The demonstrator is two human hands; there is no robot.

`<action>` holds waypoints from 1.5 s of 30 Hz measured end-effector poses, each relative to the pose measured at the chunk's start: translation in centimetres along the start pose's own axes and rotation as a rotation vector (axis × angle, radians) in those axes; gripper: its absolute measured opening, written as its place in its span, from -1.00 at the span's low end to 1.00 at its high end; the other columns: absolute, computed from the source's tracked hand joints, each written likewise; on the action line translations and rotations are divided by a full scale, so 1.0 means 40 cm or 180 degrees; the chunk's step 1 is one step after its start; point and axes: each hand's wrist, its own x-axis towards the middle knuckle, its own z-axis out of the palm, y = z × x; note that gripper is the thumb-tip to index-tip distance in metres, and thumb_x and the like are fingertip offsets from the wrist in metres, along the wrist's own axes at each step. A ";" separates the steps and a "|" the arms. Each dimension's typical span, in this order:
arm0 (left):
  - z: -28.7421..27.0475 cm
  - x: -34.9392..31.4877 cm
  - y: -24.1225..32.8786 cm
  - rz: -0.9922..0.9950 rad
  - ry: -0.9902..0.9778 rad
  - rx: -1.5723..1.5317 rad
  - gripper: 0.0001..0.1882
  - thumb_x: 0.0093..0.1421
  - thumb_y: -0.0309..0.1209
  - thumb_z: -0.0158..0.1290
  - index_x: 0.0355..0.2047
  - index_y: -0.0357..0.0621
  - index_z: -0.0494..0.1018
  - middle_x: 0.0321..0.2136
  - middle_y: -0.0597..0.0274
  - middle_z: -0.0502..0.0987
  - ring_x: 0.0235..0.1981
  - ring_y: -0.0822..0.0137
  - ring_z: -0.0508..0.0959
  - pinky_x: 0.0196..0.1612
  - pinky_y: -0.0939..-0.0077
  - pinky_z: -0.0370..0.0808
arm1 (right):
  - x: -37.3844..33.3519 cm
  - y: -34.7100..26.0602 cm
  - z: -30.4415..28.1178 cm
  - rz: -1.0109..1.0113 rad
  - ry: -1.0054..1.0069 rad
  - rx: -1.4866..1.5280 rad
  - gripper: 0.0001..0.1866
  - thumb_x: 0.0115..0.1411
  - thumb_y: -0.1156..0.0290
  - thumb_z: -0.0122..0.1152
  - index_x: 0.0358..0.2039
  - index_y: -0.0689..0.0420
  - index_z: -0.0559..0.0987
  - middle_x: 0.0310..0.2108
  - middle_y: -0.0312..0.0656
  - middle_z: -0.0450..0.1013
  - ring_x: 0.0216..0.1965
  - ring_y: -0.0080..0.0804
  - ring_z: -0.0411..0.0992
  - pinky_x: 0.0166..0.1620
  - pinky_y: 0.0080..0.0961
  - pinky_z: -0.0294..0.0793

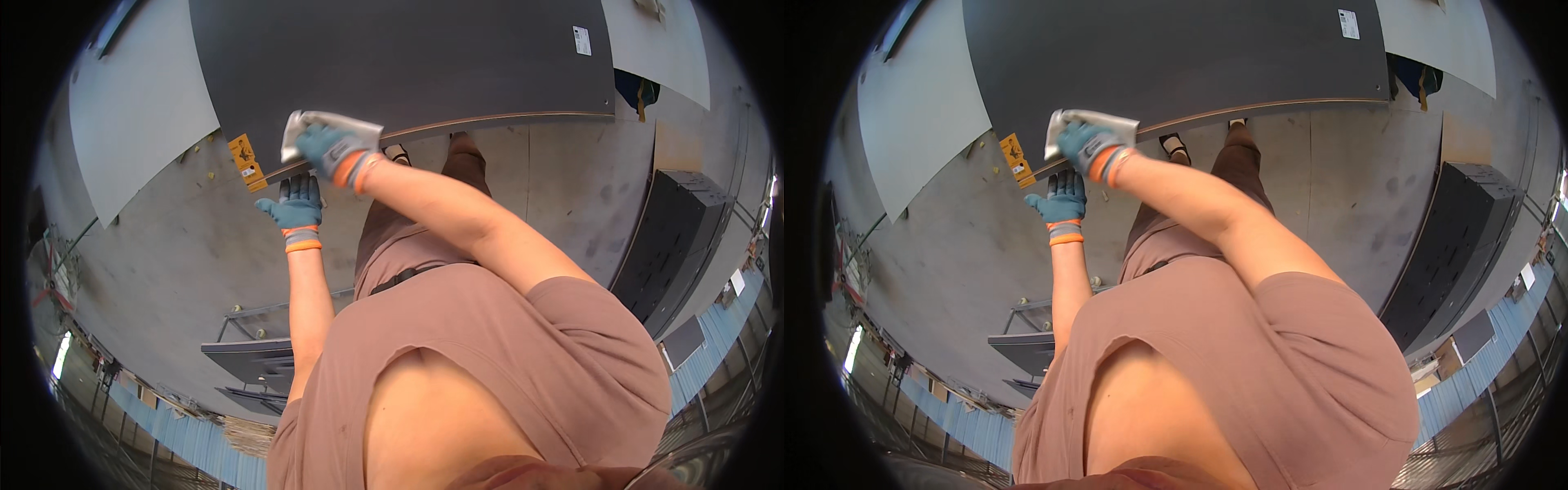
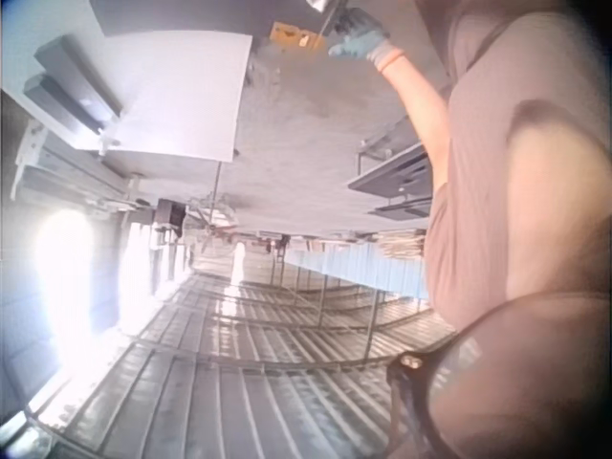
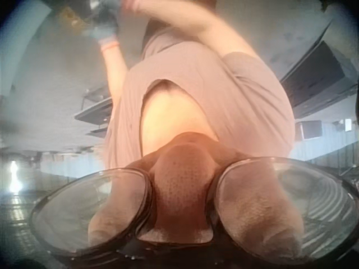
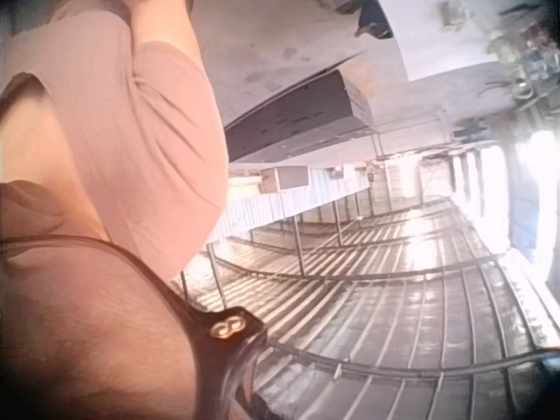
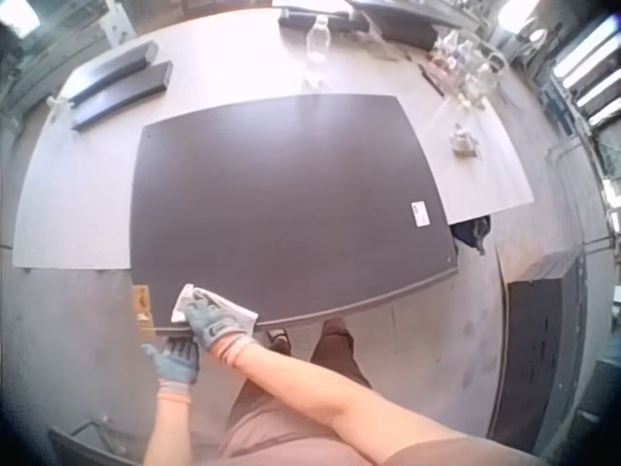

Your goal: The person wipes a large dark rectangular panel with a white cloth, repeatedly refilling the cloth with liquid from a clear bottle. They wipe the entire surface area multiple times, flipping the cloth and repositioning the bottle as needed.

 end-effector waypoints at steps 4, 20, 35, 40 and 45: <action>0.001 -0.011 -0.009 -0.0006 0.0172 0.0047 0.18 0.11 0.61 -0.18 0.42 -0.10 0.16 0.40 -0.05 0.26 0.39 -0.18 0.26 0.43 -0.23 0.19 | -0.099 0.371 -0.079 0.0394 0.1467 0.0045 -0.68 0.10 0.58 0.17 -0.11 0.08 0.66 -0.13 0.01 0.59 -0.07 -0.01 0.57 0.02 -0.18 0.59; 0.036 -0.010 -0.035 0.0059 0.0173 0.0228 0.21 0.14 0.59 -0.17 0.50 -0.10 0.00 0.48 0.03 0.11 0.44 -0.18 0.18 0.45 -0.17 0.17 | -0.351 0.929 -0.431 0.1689 0.3054 -0.0828 -0.75 0.23 0.24 0.14 -0.19 0.02 0.68 -0.29 -0.05 0.60 -0.23 -0.08 0.55 -0.14 -0.15 0.54; -0.231 -0.060 0.069 0.0171 0.0385 -0.0260 0.21 0.14 0.59 -0.16 0.51 -0.06 -0.04 0.47 0.05 0.14 0.42 -0.13 0.24 0.41 -0.17 0.25 | 0.078 -0.190 0.028 -0.1367 -0.1476 -0.0167 -0.70 0.19 0.39 0.21 -0.06 0.07 0.68 -0.05 0.01 0.62 -0.01 -0.02 0.60 0.05 -0.20 0.57; -0.274 -0.042 0.088 0.0250 0.0588 -0.0340 0.20 0.14 0.59 -0.18 0.51 -0.06 -0.02 0.46 0.04 0.16 0.42 -0.14 0.24 0.40 -0.18 0.25 | -0.045 -0.199 0.041 -0.1193 -0.3153 0.0168 -0.58 0.15 0.16 0.20 -0.05 0.10 0.71 -0.13 0.01 0.64 -0.10 -0.02 0.60 0.01 -0.21 0.54; -0.277 -0.035 0.071 0.0177 0.0489 -0.0338 0.19 0.15 0.58 -0.17 0.51 -0.07 -0.03 0.45 0.02 0.17 0.42 -0.14 0.23 0.41 -0.18 0.23 | -0.047 -0.151 -0.122 -0.0381 -0.2996 0.1245 -0.55 0.16 0.16 0.34 0.05 0.02 0.67 -0.20 -0.13 0.65 -0.20 -0.26 0.60 -0.06 -0.30 0.53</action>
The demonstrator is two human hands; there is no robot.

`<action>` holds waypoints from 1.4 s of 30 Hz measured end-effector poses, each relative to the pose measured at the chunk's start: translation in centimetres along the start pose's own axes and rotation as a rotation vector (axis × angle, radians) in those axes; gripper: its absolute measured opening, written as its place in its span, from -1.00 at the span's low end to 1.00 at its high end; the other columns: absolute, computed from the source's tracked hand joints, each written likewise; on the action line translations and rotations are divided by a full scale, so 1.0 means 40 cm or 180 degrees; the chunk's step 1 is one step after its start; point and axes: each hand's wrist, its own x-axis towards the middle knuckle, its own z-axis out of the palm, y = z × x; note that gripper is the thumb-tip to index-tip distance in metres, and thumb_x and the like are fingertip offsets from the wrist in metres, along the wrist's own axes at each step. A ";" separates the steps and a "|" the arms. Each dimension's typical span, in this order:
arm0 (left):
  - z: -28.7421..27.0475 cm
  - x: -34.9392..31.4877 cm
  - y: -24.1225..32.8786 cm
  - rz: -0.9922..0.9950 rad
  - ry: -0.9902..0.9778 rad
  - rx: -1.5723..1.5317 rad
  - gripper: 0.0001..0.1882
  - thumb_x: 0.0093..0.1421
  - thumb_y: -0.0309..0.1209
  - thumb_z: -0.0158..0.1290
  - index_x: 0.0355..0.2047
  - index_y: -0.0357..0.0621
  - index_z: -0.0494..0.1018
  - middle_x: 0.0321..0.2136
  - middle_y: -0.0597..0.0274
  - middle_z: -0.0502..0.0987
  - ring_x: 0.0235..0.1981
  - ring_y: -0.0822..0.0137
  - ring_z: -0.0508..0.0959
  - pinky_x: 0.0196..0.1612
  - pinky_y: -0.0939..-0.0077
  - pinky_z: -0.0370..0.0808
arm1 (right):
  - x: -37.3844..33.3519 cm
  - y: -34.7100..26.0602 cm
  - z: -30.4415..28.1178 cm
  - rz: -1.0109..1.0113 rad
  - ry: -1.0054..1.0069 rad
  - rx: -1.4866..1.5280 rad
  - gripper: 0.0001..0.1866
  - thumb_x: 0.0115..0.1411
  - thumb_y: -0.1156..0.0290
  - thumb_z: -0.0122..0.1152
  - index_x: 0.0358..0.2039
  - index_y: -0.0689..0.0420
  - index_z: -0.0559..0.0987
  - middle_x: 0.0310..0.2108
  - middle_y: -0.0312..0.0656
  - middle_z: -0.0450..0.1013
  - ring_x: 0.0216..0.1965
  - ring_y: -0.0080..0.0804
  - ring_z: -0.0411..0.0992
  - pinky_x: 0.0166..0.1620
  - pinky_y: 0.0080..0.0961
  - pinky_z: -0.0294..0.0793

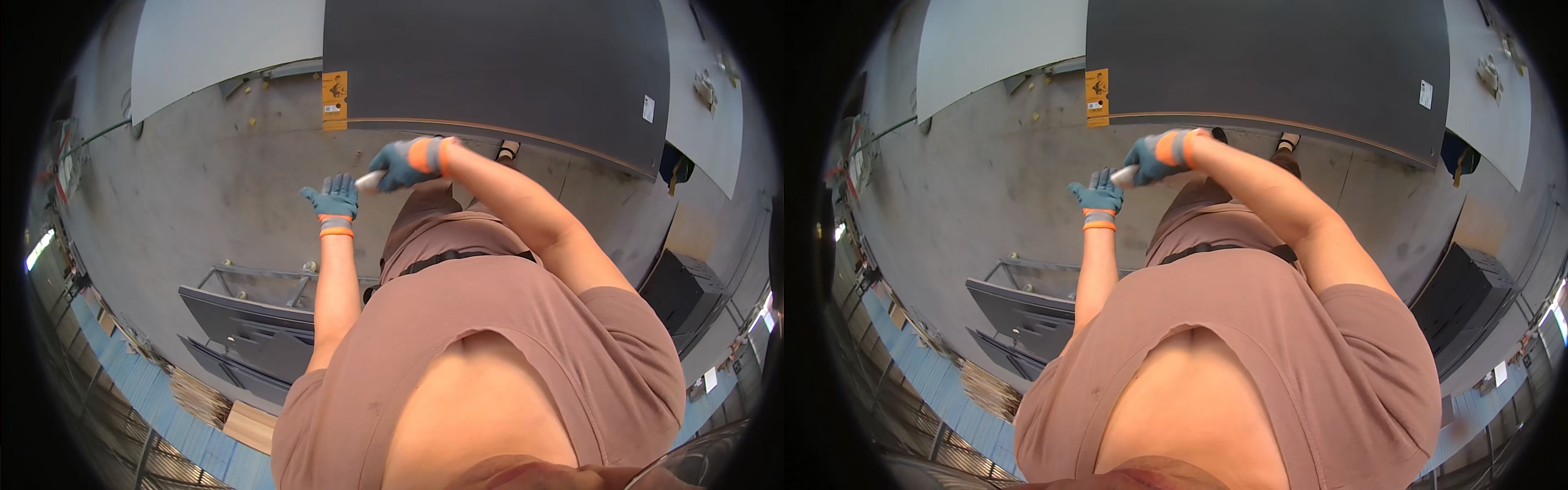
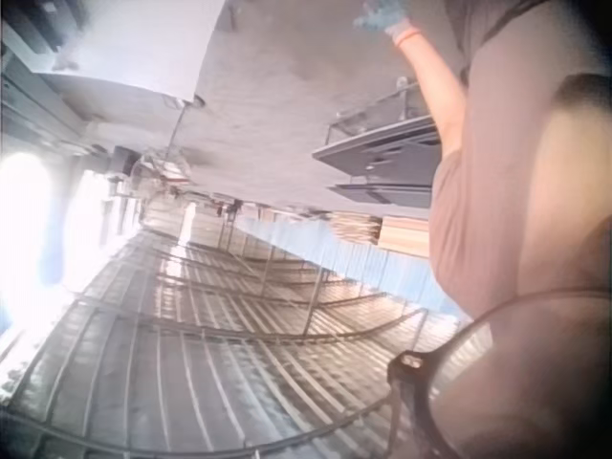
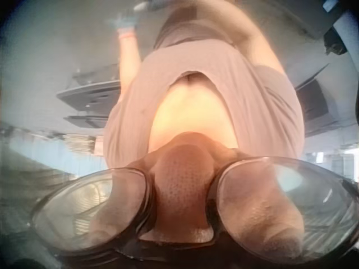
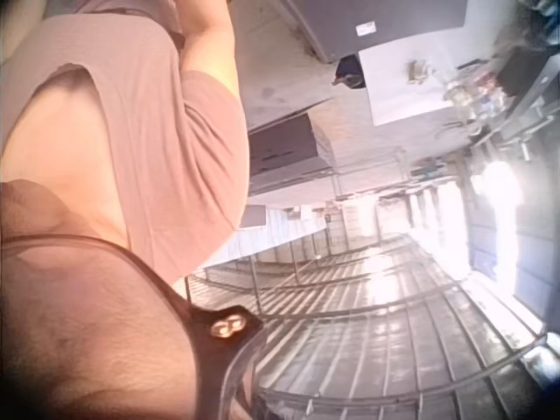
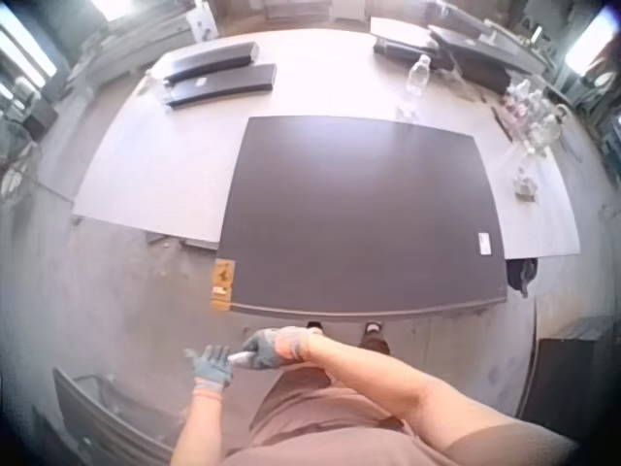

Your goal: The person wipes a large dark rectangular panel with a white cloth, repeatedly refilling the cloth with liquid from a clear bottle. They wipe the entire surface area multiple times, flipping the cloth and repositioning the bottle as needed.

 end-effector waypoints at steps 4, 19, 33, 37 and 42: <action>-0.025 0.006 -0.014 -0.0053 0.0020 -0.0094 0.18 0.15 0.57 -0.13 0.50 -0.07 0.00 0.44 0.03 0.19 0.40 -0.13 0.27 0.41 -0.16 0.25 | -0.084 0.003 -0.115 -0.0204 0.1394 0.0317 -0.61 0.21 0.29 0.30 0.06 0.06 0.65 -0.21 -0.13 0.65 -0.22 -0.35 0.59 -0.09 -0.35 0.56; 0.024 0.065 -0.003 -0.0257 -0.0051 0.0259 0.08 0.22 0.53 -0.23 0.50 0.03 0.00 0.49 0.13 0.11 0.46 -0.05 0.18 0.43 -0.16 0.21 | 0.224 0.079 0.012 -0.0842 0.2264 -0.1949 -0.56 0.25 0.38 0.16 0.15 -0.18 0.56 0.20 -0.27 0.49 0.24 -0.26 0.45 0.26 -0.32 0.47; 0.236 0.111 -0.104 -0.0167 0.0494 0.1092 -0.03 0.24 0.51 -0.20 0.41 0.07 0.16 0.36 0.10 0.32 0.32 -0.08 0.38 0.33 -0.17 0.37 | -0.848 0.920 0.033 0.1308 0.6480 0.0240 -0.75 0.40 0.29 0.03 -0.11 0.00 0.68 -0.20 -0.31 0.58 -0.18 -0.53 0.47 0.02 -0.45 0.48; 0.239 0.129 -0.150 -0.0124 0.0786 0.1048 -0.02 0.19 0.54 -0.18 0.40 0.18 0.14 0.34 0.17 0.35 0.31 -0.04 0.39 0.29 -0.20 0.37 | -1.192 1.207 0.111 0.3585 0.6115 0.1247 -0.66 0.33 0.13 0.15 0.01 -0.06 0.69 -0.09 0.00 0.64 -0.02 -0.02 0.61 0.03 -0.23 0.54; 0.305 0.061 -0.157 0.0572 0.1618 0.1746 -0.12 0.26 0.46 -0.16 0.32 0.08 0.29 0.27 0.06 0.40 0.25 -0.09 0.42 0.31 -0.10 0.34 | -1.309 1.146 -0.027 0.3604 0.6971 0.0714 -0.60 0.34 0.06 0.12 0.00 0.03 0.67 -0.10 0.08 0.62 -0.06 0.10 0.59 0.00 -0.18 0.55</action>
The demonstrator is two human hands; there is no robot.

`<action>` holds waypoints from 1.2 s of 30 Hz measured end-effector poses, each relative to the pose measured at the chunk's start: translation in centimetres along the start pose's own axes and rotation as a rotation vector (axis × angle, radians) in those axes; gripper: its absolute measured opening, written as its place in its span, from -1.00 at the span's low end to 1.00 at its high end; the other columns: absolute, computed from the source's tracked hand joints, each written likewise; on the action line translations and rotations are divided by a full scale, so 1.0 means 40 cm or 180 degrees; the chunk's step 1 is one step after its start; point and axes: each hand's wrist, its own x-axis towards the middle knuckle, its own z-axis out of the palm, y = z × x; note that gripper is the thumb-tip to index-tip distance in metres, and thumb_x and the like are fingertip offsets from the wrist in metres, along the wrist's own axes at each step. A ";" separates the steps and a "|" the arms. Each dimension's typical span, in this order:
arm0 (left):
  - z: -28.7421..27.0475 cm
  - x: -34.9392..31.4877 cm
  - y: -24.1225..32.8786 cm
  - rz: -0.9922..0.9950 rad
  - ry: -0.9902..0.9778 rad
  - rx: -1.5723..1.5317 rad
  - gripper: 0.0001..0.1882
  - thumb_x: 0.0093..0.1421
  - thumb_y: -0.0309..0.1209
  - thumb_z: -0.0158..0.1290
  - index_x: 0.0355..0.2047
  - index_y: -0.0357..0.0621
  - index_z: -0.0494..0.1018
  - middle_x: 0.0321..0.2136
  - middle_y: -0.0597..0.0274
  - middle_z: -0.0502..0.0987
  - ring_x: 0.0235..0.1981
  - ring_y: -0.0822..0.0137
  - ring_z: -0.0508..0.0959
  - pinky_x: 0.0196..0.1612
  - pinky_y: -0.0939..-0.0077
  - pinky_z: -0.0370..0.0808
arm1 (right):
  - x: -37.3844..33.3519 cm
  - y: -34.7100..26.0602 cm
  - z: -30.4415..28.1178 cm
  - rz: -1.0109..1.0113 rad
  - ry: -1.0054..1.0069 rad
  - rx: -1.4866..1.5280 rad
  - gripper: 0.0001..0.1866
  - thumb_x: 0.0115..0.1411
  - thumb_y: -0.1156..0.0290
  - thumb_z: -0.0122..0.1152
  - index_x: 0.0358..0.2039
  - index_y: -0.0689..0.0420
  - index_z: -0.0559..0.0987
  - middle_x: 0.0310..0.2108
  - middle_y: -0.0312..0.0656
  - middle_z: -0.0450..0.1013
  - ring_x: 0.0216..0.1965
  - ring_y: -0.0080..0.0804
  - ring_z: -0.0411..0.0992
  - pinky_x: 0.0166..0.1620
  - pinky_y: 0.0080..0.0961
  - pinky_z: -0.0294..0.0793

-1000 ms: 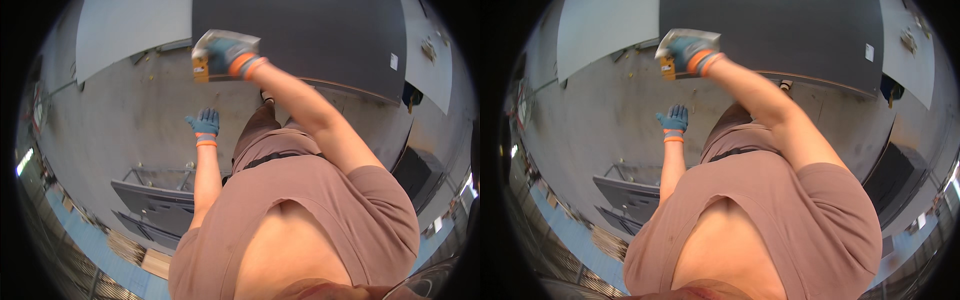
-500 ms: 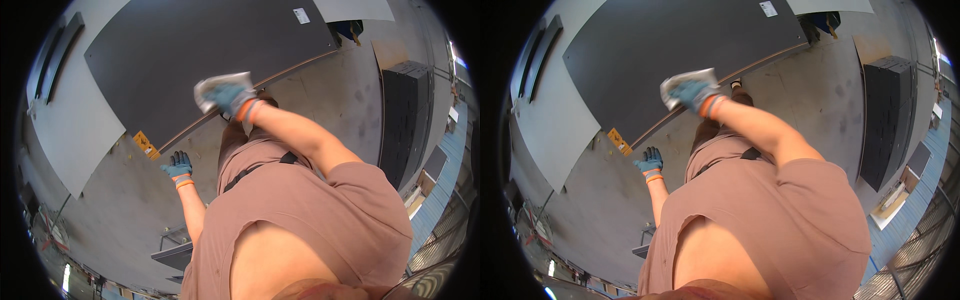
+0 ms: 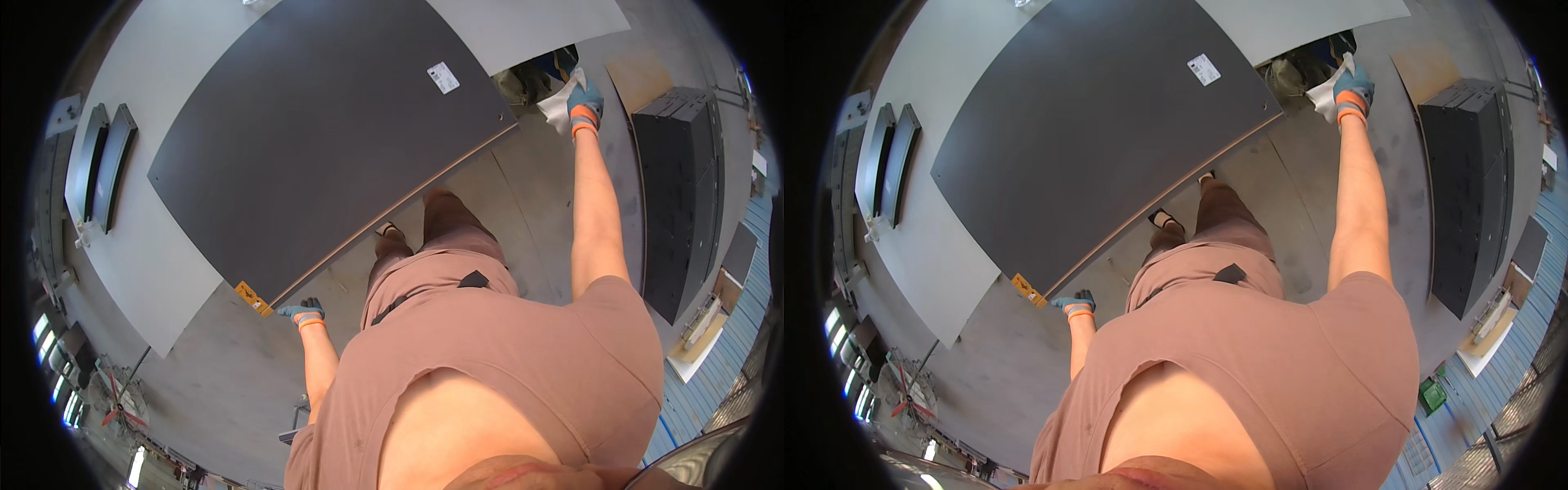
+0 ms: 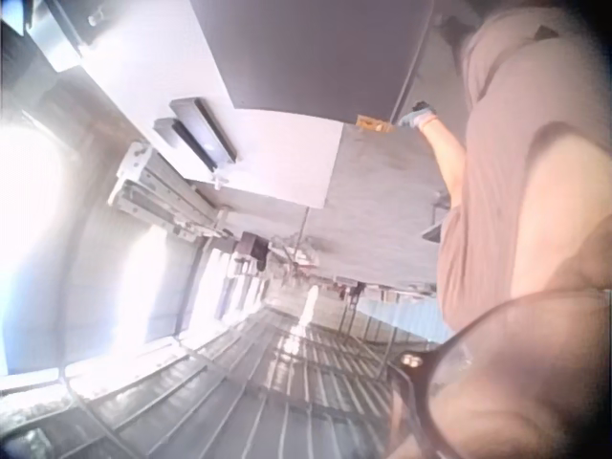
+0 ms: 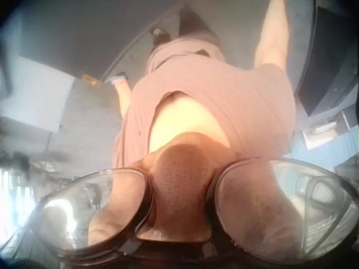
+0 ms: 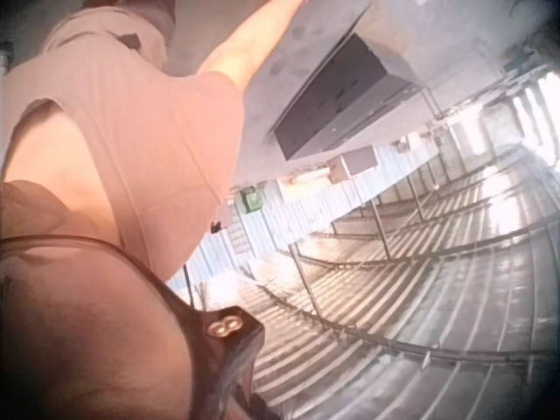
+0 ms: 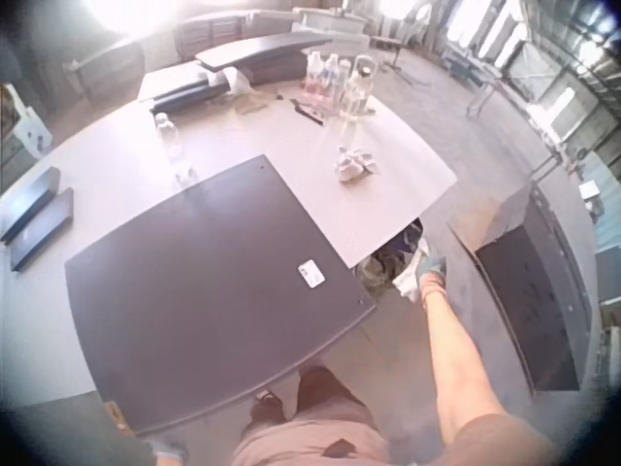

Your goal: The person wipes a large dark rectangular panel with a white cloth, repeatedly refilling the cloth with liquid from a clear bottle. They wipe the entire surface area multiple times, flipping the cloth and repositioning the bottle as needed.

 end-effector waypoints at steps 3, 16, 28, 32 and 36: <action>-0.022 -0.010 0.039 0.0491 0.0810 0.0801 -0.21 0.30 0.39 -0.16 0.13 -0.04 0.50 0.06 -0.01 0.56 0.09 -0.08 0.56 0.18 0.00 0.48 | 0.086 -0.226 -0.026 -0.0059 -0.0136 0.0337 -0.66 0.34 0.07 0.17 0.03 -0.13 0.68 -0.08 0.07 0.62 -0.07 0.02 0.60 -0.02 -0.11 0.55; -0.001 0.025 0.271 0.3126 0.1407 0.2202 -0.21 0.32 0.32 -0.08 -0.23 -0.30 0.64 -0.33 -0.12 0.70 -0.26 -0.13 0.69 -0.18 0.10 0.60 | -0.129 -0.361 0.204 -0.0906 -0.0560 -0.0866 -0.30 0.22 -0.22 0.20 0.17 0.05 0.56 0.14 0.08 0.50 0.17 0.09 0.46 0.22 -0.08 0.44; 0.116 0.095 0.330 0.2270 -0.0213 0.2512 0.15 0.16 0.60 -0.24 -0.17 -0.48 0.61 -0.28 -0.26 0.67 -0.19 -0.14 0.64 -0.07 0.07 0.52 | -0.266 0.153 0.256 0.0347 -0.1850 0.0109 -0.19 0.41 -0.33 -0.18 0.04 0.20 0.66 -0.03 0.05 0.63 0.05 0.08 0.55 0.07 -0.27 0.50; 0.013 0.140 0.317 0.1303 0.0061 0.2819 0.10 0.19 0.56 -0.17 -0.04 -0.44 0.60 -0.14 -0.06 0.68 -0.09 0.09 0.63 -0.04 0.16 0.54 | -0.239 0.196 0.272 0.0442 -0.1972 0.0078 -0.21 0.43 -0.32 -0.21 0.10 0.17 0.64 0.03 0.00 0.62 0.07 0.00 0.55 0.09 -0.34 0.48; 0.039 0.224 0.420 0.1653 -0.0359 0.1616 0.16 0.13 0.62 -0.23 -0.07 -0.42 0.62 -0.18 -0.25 0.67 -0.09 -0.05 0.65 0.01 0.11 0.52 | -0.262 0.011 0.276 0.0471 -0.1904 0.0670 -0.23 0.47 -0.27 -0.25 0.17 0.17 0.59 0.11 -0.01 0.57 0.10 -0.10 0.55 0.14 -0.40 0.47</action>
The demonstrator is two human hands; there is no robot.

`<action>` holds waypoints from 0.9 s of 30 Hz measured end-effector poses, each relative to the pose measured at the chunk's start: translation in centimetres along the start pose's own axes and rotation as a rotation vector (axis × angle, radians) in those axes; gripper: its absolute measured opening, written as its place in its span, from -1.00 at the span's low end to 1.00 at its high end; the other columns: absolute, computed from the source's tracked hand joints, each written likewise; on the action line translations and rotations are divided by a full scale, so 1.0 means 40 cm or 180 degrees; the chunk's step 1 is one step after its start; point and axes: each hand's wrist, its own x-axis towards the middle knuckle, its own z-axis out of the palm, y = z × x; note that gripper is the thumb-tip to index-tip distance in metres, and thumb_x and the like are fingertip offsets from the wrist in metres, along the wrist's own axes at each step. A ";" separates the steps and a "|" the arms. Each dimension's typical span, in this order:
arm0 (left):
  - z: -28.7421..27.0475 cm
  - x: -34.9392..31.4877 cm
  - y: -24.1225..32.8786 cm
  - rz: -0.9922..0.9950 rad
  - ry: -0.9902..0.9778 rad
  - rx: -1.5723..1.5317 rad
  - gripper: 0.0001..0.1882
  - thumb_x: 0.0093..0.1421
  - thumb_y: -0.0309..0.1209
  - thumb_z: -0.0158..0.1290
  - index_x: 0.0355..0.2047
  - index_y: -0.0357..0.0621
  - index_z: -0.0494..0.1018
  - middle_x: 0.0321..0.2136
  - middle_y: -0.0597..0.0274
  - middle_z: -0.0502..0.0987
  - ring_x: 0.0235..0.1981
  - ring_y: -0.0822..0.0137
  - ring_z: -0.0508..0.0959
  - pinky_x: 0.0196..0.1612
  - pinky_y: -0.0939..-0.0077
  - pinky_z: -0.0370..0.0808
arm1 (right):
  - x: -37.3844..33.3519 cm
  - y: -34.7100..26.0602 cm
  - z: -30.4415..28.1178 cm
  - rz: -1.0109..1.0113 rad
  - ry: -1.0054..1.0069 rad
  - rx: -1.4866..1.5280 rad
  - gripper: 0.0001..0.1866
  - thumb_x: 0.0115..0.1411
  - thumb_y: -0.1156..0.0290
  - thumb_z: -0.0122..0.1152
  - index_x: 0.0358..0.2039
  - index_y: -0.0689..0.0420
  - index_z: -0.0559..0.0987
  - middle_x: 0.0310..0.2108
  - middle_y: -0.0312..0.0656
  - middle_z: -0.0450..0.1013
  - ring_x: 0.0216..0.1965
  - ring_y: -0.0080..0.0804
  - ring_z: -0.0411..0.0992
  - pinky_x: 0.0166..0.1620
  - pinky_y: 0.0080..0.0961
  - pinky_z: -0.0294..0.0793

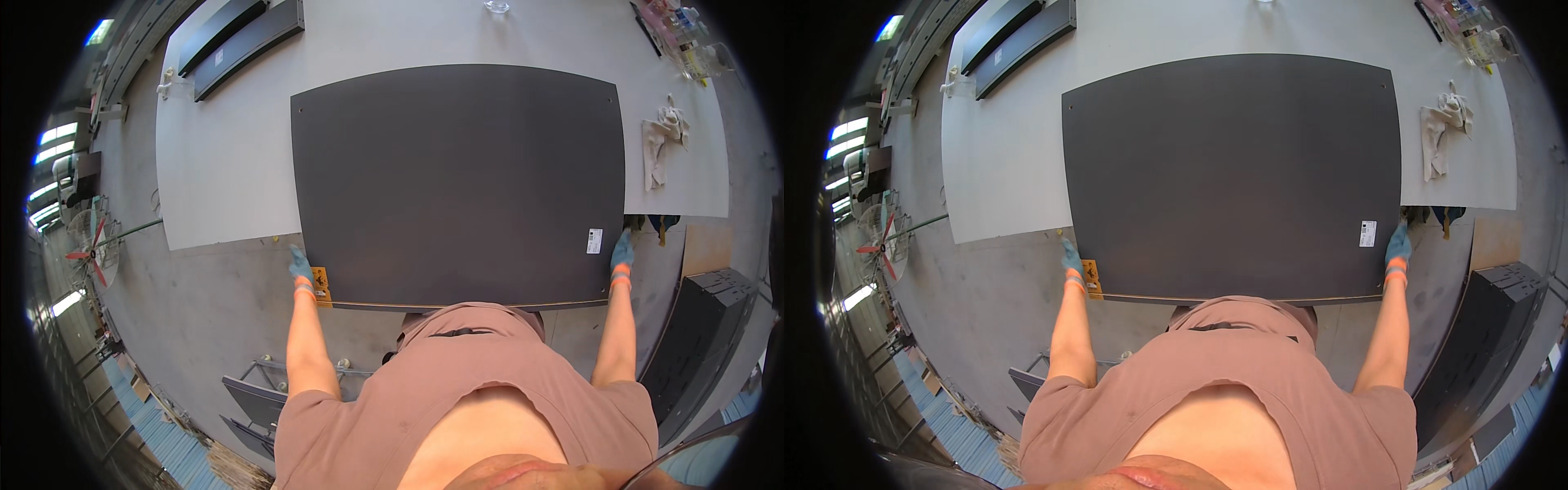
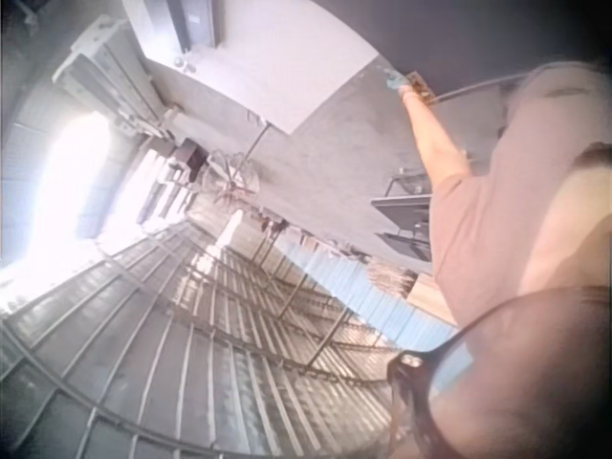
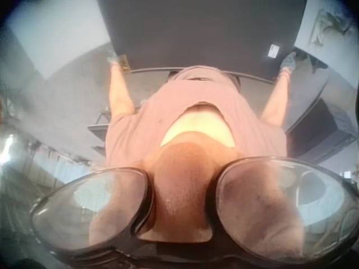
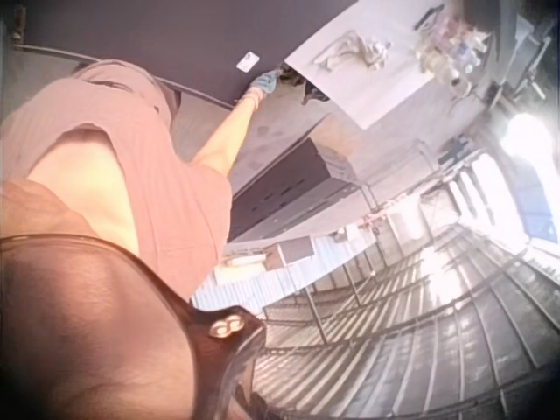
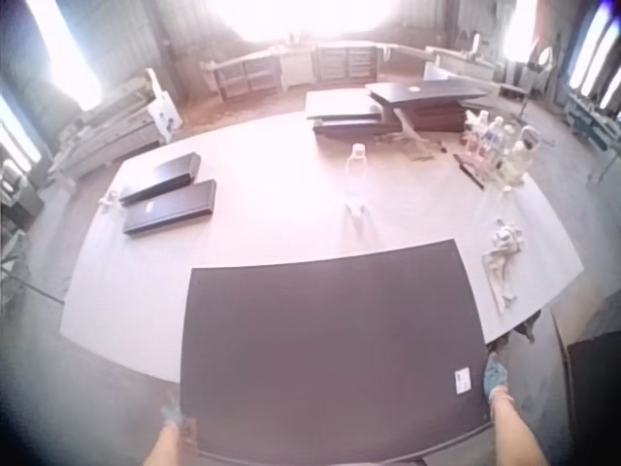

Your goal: The person wipes a large dark rectangular panel with a white cloth, repeatedly refilling the cloth with liquid from a clear bottle. They wipe the entire surface area multiple times, flipping the cloth and repositioning the bottle as needed.

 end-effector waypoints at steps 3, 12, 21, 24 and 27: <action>-0.015 0.023 0.090 0.0036 0.0293 -0.0376 0.19 0.09 0.64 -0.21 -0.01 -0.43 0.60 -0.11 -0.16 0.68 -0.03 -0.08 0.64 0.02 0.12 0.54 | -0.087 -0.391 0.156 0.0822 0.0030 -0.0921 -0.33 0.53 -0.10 -0.20 0.30 0.23 0.45 0.09 0.03 0.57 0.05 -0.18 0.56 0.16 -0.39 0.46; 0.069 -0.075 0.130 0.0287 0.1033 0.0495 0.10 0.12 0.60 -0.16 -0.19 -0.40 0.67 -0.39 -0.03 0.71 -0.29 -0.01 0.71 -0.18 0.18 0.61 | 0.123 -0.103 0.052 -0.0608 0.0388 -0.1707 -0.45 0.51 0.20 -0.13 0.43 0.09 0.22 -0.11 0.15 0.62 -0.11 0.10 0.62 -0.17 -0.12 0.60; -0.043 -0.295 0.353 0.0962 0.0735 -0.1122 -0.07 0.36 0.36 -0.21 0.16 -0.39 0.48 0.10 0.00 0.55 0.08 0.02 0.57 0.12 0.17 0.52 | 0.024 -0.494 -0.191 -0.0914 0.1319 -0.1937 -0.19 0.44 -0.25 -0.16 0.33 0.24 0.39 0.26 -0.11 0.43 0.23 -0.18 0.40 0.27 -0.36 0.35; -0.130 -0.443 0.518 0.0994 0.0346 -0.2719 -0.08 0.40 0.34 -0.27 0.24 -0.37 0.41 0.22 0.07 0.48 0.16 -0.01 0.51 0.22 0.11 0.48 | -0.135 -0.721 -0.230 -0.0173 0.0555 0.3114 -0.15 0.43 -0.29 -0.17 0.32 0.26 0.40 0.29 -0.16 0.42 0.27 -0.22 0.38 0.33 -0.35 0.32; -0.157 -0.393 0.624 0.1797 -0.0146 -0.3278 -0.05 0.37 0.41 -0.35 0.29 -0.22 0.39 0.27 0.05 0.44 0.22 -0.04 0.45 0.30 0.03 0.42 | 0.011 -0.753 -0.279 -0.1441 0.1055 0.2558 -0.40 0.39 -0.05 0.11 0.21 0.18 0.48 0.01 -0.16 0.60 0.01 -0.18 0.55 0.09 -0.30 0.51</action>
